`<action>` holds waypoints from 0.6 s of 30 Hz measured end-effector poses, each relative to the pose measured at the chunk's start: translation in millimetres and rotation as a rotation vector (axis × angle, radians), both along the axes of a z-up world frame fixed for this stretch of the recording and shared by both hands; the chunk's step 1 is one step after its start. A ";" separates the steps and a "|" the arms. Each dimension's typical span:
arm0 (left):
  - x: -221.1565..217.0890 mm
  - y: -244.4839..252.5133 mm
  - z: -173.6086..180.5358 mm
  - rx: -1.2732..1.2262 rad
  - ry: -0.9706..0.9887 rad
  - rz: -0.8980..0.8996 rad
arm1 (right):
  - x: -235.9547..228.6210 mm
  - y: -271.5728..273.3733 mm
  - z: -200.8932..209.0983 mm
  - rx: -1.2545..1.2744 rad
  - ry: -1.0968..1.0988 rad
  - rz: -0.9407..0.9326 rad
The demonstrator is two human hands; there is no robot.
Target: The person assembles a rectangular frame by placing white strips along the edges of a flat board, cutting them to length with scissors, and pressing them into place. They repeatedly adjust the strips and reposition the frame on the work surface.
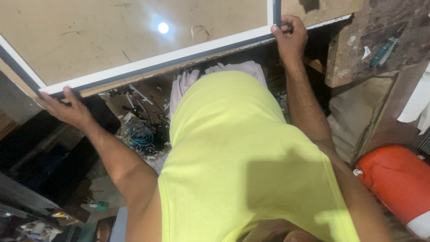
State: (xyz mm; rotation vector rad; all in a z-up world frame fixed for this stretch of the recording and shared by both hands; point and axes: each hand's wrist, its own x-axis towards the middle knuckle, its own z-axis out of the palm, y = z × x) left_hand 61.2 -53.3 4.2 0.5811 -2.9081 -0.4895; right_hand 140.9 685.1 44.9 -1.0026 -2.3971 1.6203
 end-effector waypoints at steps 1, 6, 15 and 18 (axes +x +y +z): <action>-1.1 -1.6 4.9 0.019 0.036 0.020 | -1.1 -1.5 -2.0 0.009 -0.013 0.006; -11.8 3.8 12.5 0.114 0.215 0.018 | -0.2 0.5 -2.8 0.057 -0.019 0.039; -18.2 31.8 35.1 0.354 0.260 0.130 | 7.1 23.6 4.9 0.241 0.107 0.019; -12.6 50.9 46.4 0.237 0.297 0.152 | 3.4 55.4 15.6 0.540 0.206 -0.088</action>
